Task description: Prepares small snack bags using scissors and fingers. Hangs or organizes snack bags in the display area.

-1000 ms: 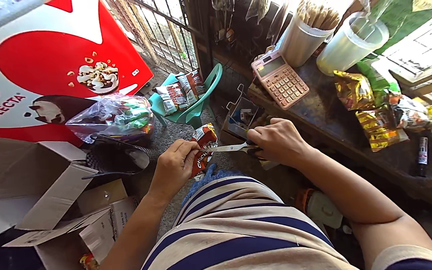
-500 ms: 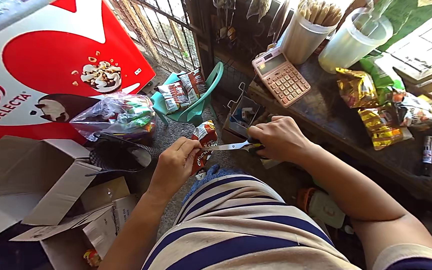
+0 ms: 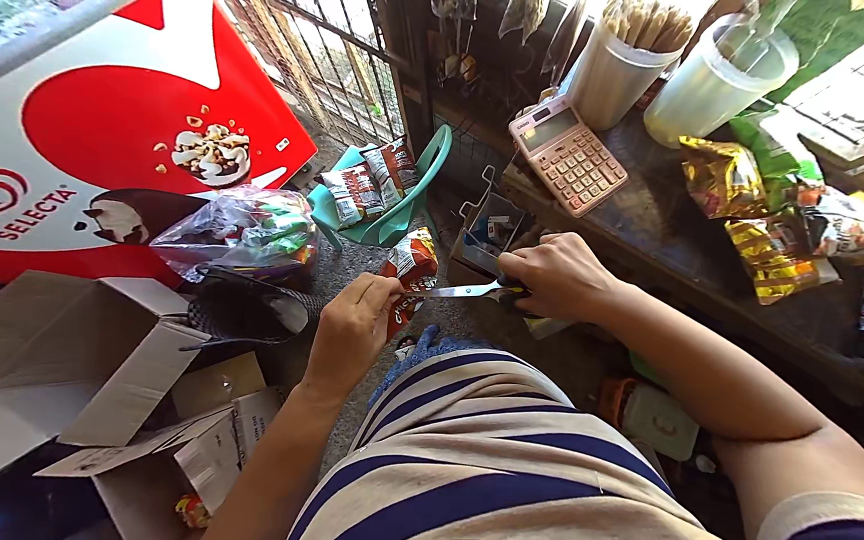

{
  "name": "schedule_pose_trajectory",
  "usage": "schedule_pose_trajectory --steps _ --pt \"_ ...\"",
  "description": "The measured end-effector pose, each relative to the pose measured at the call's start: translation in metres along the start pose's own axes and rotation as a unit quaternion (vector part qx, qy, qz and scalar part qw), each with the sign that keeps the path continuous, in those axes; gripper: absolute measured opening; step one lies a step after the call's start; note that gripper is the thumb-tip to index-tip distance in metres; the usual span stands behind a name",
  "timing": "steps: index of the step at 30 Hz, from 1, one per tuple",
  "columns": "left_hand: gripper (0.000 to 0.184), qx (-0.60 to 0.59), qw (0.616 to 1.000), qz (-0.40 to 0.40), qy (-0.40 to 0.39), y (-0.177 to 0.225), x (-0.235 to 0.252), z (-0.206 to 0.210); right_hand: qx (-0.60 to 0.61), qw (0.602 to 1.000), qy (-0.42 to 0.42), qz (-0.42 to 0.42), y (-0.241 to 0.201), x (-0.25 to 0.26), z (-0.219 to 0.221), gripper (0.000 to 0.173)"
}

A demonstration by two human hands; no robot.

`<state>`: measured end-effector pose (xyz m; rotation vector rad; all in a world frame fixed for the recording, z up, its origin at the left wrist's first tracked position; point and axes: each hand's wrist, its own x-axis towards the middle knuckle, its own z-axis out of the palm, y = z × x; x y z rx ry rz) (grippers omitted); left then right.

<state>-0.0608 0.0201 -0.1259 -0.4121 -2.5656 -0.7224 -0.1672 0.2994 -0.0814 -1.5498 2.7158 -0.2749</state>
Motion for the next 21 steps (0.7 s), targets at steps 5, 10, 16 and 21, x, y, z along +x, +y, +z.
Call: schedule_pose_trajectory --steps 5,10,16,21 --pt "0.017 -0.009 1.000 -0.011 -0.023 0.001 0.001 -0.001 -0.012 0.999 -0.027 0.019 -0.002 -0.001 -0.006 0.028" --pt "0.017 -0.014 0.999 -0.014 -0.044 0.001 0.002 0.000 -0.021 0.999 -0.039 0.031 -0.002 -0.001 -0.008 0.029" --pt "0.017 -0.014 0.998 -0.011 -0.064 0.001 0.002 0.000 -0.003 0.999 -0.036 0.014 0.004 -0.004 -0.003 0.030" --pt "0.017 -0.012 0.998 -0.012 -0.062 0.003 0.004 0.000 0.013 0.999 -0.047 0.021 0.009 -0.003 -0.001 0.029"
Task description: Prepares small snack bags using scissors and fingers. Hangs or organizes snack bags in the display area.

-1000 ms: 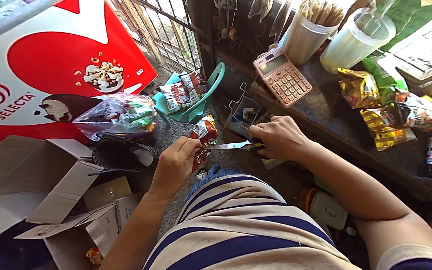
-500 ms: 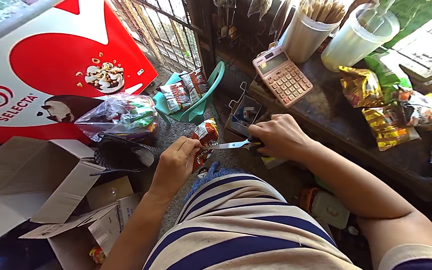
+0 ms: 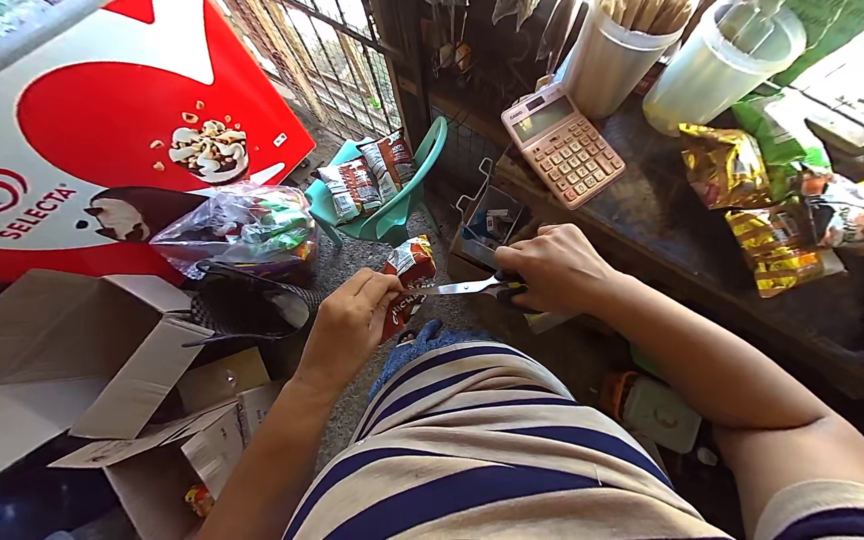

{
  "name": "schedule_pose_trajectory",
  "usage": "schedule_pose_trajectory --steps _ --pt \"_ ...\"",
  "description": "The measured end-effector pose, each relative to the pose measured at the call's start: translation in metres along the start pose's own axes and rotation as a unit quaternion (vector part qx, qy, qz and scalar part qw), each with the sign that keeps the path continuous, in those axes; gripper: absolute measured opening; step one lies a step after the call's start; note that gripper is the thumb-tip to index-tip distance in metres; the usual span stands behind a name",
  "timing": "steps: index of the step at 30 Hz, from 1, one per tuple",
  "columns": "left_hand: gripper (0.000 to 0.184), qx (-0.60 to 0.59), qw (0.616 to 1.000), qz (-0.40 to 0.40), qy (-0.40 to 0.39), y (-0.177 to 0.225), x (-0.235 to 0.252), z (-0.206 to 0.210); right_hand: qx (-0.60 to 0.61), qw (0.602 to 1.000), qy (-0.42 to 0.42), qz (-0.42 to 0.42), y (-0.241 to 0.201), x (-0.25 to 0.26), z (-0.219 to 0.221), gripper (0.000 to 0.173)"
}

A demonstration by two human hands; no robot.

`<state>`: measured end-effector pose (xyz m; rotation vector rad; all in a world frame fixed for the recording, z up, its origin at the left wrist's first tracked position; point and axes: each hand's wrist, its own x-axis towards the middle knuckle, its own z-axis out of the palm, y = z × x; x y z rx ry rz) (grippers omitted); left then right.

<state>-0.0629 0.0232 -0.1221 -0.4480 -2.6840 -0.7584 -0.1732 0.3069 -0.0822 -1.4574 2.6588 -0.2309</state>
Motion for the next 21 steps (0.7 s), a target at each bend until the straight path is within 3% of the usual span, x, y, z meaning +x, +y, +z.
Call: schedule_pose_trajectory --steps 21 --pt "0.016 0.006 1.000 0.010 -0.016 0.0003 0.0027 -0.0013 -0.019 0.999 0.027 -0.018 -0.0030 -0.0035 0.0041 0.028"
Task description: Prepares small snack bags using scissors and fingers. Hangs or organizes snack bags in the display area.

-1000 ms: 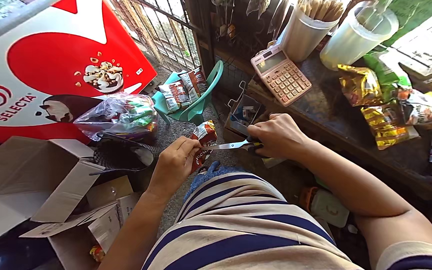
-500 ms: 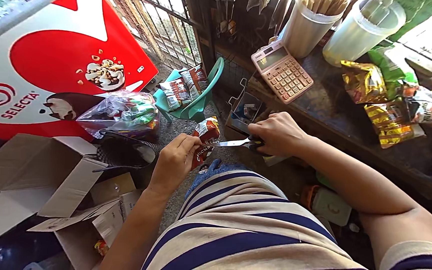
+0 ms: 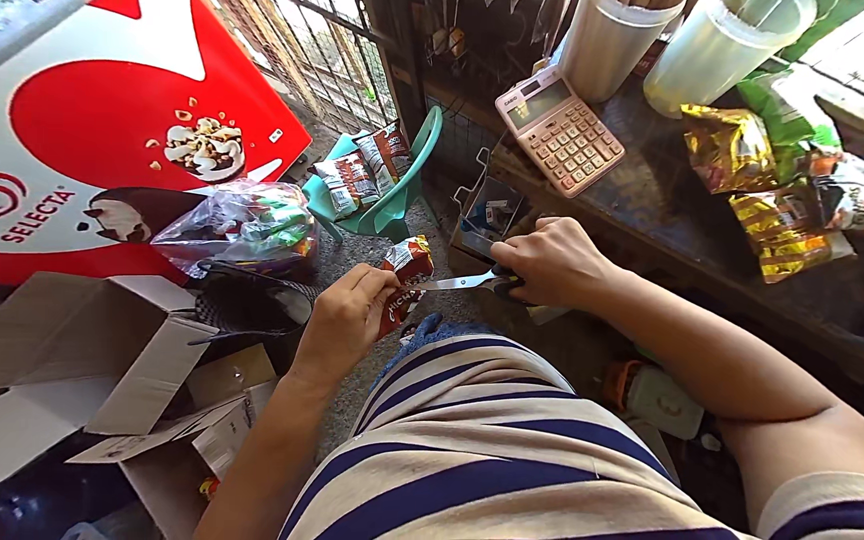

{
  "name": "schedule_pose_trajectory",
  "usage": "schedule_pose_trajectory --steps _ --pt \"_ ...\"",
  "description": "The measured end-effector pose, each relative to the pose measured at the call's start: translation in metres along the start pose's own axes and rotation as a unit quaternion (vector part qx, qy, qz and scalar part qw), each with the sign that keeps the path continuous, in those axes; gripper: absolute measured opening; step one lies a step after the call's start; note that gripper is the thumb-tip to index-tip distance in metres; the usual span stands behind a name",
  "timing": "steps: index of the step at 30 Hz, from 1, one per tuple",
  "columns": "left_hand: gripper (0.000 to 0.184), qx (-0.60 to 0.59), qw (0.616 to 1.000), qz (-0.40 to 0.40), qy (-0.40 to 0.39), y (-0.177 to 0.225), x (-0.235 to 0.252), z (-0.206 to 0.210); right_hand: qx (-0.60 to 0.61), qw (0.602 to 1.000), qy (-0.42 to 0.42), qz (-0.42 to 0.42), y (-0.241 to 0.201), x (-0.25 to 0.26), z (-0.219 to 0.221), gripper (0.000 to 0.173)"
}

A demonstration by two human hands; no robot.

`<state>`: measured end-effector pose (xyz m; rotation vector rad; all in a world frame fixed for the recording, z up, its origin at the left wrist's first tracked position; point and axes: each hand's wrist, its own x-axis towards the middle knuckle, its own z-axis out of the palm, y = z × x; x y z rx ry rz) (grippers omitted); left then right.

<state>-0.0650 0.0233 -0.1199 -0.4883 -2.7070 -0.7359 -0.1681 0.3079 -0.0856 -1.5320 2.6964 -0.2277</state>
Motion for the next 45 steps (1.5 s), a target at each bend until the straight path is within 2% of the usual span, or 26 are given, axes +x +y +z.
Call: schedule_pose_trajectory --steps 6,12,15,18,24,29,33,37,39,41,43,45 --pt "0.017 -0.009 1.000 -0.014 -0.003 -0.003 -0.001 -0.001 -0.029 0.997 0.053 -0.040 -0.007 -0.002 0.002 0.023" --pt "0.015 -0.063 0.996 -0.051 0.021 0.002 0.004 -0.002 0.024 0.998 0.051 0.031 0.008 -0.018 0.005 0.028" --pt "0.015 -0.098 0.991 -0.083 0.037 0.000 0.003 0.000 0.023 0.992 0.048 0.112 0.021 -0.040 0.005 0.028" --pt "0.019 -0.134 0.984 -0.111 0.047 -0.006 -0.002 0.005 0.044 0.970 0.013 0.239 0.035 -0.073 -0.005 0.027" --pt "0.025 -0.150 0.979 -0.135 0.030 -0.010 -0.005 0.014 0.110 0.877 -0.095 0.458 0.080 -0.133 -0.023 0.045" --pt "0.022 -0.190 0.963 -0.185 0.039 0.003 0.001 0.020 0.115 0.840 -0.093 0.522 0.106 -0.157 -0.031 0.049" --pt "0.014 -0.255 0.931 -0.252 0.065 0.018 0.006 0.024 0.111 0.855 -0.021 0.507 0.115 -0.165 -0.038 0.048" --pt "0.013 -0.292 0.907 -0.287 0.096 0.030 0.012 0.027 0.018 0.881 0.105 0.460 0.102 -0.155 -0.035 0.034" --pt "0.014 -0.311 0.893 -0.306 0.113 0.036 0.013 0.031 0.039 0.909 0.190 0.370 0.069 -0.132 -0.021 0.028" --pt "0.015 -0.330 0.878 -0.323 0.126 0.041 0.015 0.037 0.132 0.936 0.242 0.220 0.027 -0.095 0.012 0.024" --pt "0.015 -0.344 0.867 -0.335 0.136 0.047 0.020 0.041 0.206 0.950 0.225 0.068 -0.012 -0.052 0.046 0.038" --pt "0.014 -0.356 0.857 -0.342 0.148 0.053 0.022 0.044 0.219 0.953 0.210 -0.021 -0.039 -0.013 0.069 0.051"
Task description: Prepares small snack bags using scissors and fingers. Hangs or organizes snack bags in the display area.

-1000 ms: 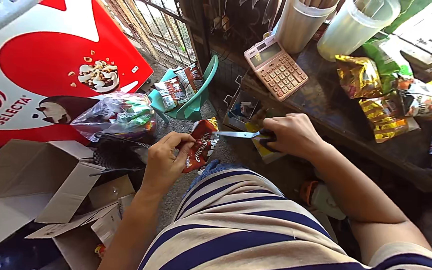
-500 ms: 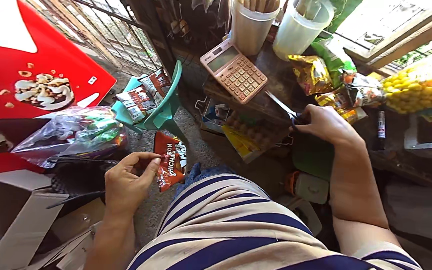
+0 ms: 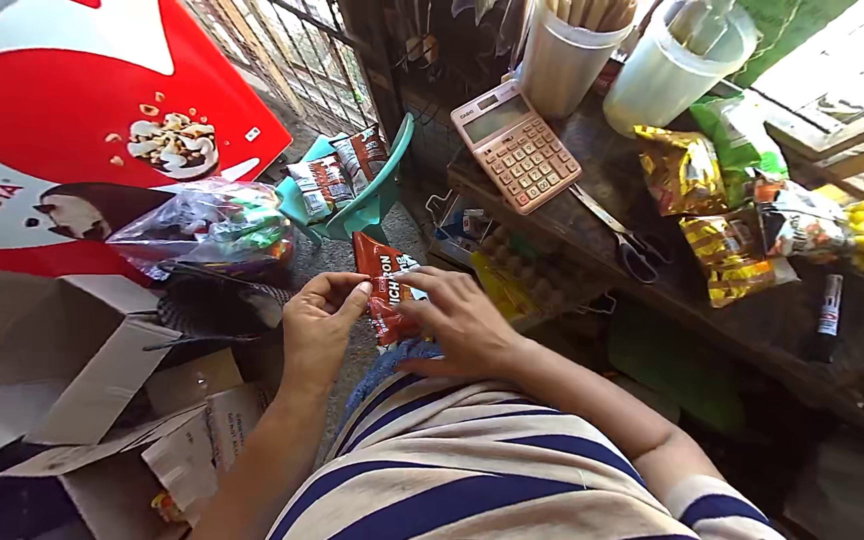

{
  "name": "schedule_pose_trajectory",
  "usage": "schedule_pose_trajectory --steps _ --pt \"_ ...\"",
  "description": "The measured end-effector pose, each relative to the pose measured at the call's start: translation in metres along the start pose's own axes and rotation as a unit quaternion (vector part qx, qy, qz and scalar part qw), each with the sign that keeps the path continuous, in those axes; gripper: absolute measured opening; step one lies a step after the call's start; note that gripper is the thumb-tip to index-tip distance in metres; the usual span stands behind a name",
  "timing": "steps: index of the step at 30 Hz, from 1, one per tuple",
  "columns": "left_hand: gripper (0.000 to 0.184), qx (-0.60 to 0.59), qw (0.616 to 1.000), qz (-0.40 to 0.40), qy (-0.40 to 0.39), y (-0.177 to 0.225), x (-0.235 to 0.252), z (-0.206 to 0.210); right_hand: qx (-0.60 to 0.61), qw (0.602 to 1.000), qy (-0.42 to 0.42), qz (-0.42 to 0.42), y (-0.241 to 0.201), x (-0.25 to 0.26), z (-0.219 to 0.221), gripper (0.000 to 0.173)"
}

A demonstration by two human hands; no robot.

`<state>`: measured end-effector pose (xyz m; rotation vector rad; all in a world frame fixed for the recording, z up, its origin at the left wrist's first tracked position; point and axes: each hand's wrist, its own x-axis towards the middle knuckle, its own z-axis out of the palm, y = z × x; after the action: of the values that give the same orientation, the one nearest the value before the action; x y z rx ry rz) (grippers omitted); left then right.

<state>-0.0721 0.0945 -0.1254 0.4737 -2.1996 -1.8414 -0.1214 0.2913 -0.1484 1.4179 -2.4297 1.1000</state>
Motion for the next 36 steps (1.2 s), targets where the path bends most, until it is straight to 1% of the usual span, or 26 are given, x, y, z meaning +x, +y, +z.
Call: schedule_pose_trajectory --steps 1,2,4,5,6,8,11,13,14,16,21,22,23,24,26,27,28,30,32,33,36 --pt "0.014 -0.009 1.000 0.003 0.008 0.002 -0.002 0.001 0.010 1.000 0.012 -0.023 -0.001 0.011 0.016 0.049" --pt "0.012 -0.017 1.000 0.008 0.018 0.003 -0.002 0.000 0.030 0.998 0.039 -0.036 -0.001 0.021 0.028 0.040" --pt "0.011 -0.026 0.999 0.017 0.038 0.003 -0.002 -0.006 0.091 0.991 0.099 -0.030 -0.002 0.038 0.039 0.017" --pt "0.013 -0.020 0.999 0.024 0.038 0.001 -0.001 -0.011 0.129 0.985 0.115 -0.015 -0.003 0.043 0.040 0.010" --pt "0.014 -0.001 0.999 0.037 0.035 -0.002 0.001 -0.018 0.167 0.979 0.119 0.006 -0.003 0.046 0.041 0.008" --pt "0.016 0.087 0.992 0.085 0.029 -0.008 0.005 -0.035 0.247 0.961 0.108 0.054 -0.003 0.052 0.041 0.010" --pt "0.026 0.245 0.952 0.182 0.026 -0.016 0.017 -0.064 0.352 0.925 0.090 0.113 -0.003 0.066 0.047 0.011" --pt "0.031 0.281 0.935 0.214 0.017 -0.018 0.030 -0.083 0.401 0.902 0.089 0.133 -0.004 0.081 0.055 0.010" --pt "0.028 0.289 0.930 0.225 0.013 -0.019 0.037 -0.094 0.418 0.892 0.090 0.142 -0.005 0.090 0.060 0.009" --pt "0.023 0.269 0.935 0.229 -0.005 -0.022 0.054 -0.117 0.458 0.867 0.084 0.179 -0.010 0.110 0.070 0.007" --pt "0.015 0.140 0.974 0.168 -0.063 -0.030 0.094 -0.173 0.527 0.807 0.041 0.263 -0.019 0.163 0.104 0.005" --pt "0.013 0.120 0.978 0.154 -0.069 -0.032 0.101 -0.182 0.528 0.805 0.040 0.267 -0.019 0.173 0.112 0.005" --pt "0.011 0.103 0.982 0.141 -0.074 -0.033 0.108 -0.191 0.514 0.817 0.043 0.259 -0.020 0.184 0.118 0.007" --pt "0.010 0.094 0.984 0.130 -0.075 -0.034 0.115 -0.199 0.475 0.847 0.047 0.234 -0.020 0.196 0.124 0.011" --pt "0.010 0.097 0.986 0.115 -0.076 -0.035 0.131 -0.213 0.344 0.924 0.061 0.157 -0.018 0.217 0.133 0.018" --pt "0.010 0.106 0.985 0.110 -0.077 -0.036 0.138 -0.219 0.263 0.955 0.069 0.119 -0.017 0.225 0.136 0.019" --pt "0.010 0.111 0.985 0.106 -0.079 -0.036 0.146 -0.223 0.189 0.975 0.075 0.095 -0.017 0.233 0.139 0.021" --pt "0.010 0.110 0.985 0.108 -0.082 -0.035 0.161 -0.228 0.100 0.990 0.068 0.077 -0.018 0.248 0.141 0.023" --pt "0.009 0.103 0.985 0.108 -0.086 -0.033 0.178 -0.228 0.070 0.993 0.055 0.076 -0.013 0.262 0.142 0.015" --pt "0.008 0.100 0.985 0.108 -0.090 -0.032 0.187 -0.226 0.080 0.992 0.049 0.082 -0.009 0.268 0.141 0.012" --pt "0.008 0.094 0.985 0.102 -0.104 -0.030 0.218 -0.216 0.162 0.979 0.038 0.122 0.010 0.284 0.133 0.012"
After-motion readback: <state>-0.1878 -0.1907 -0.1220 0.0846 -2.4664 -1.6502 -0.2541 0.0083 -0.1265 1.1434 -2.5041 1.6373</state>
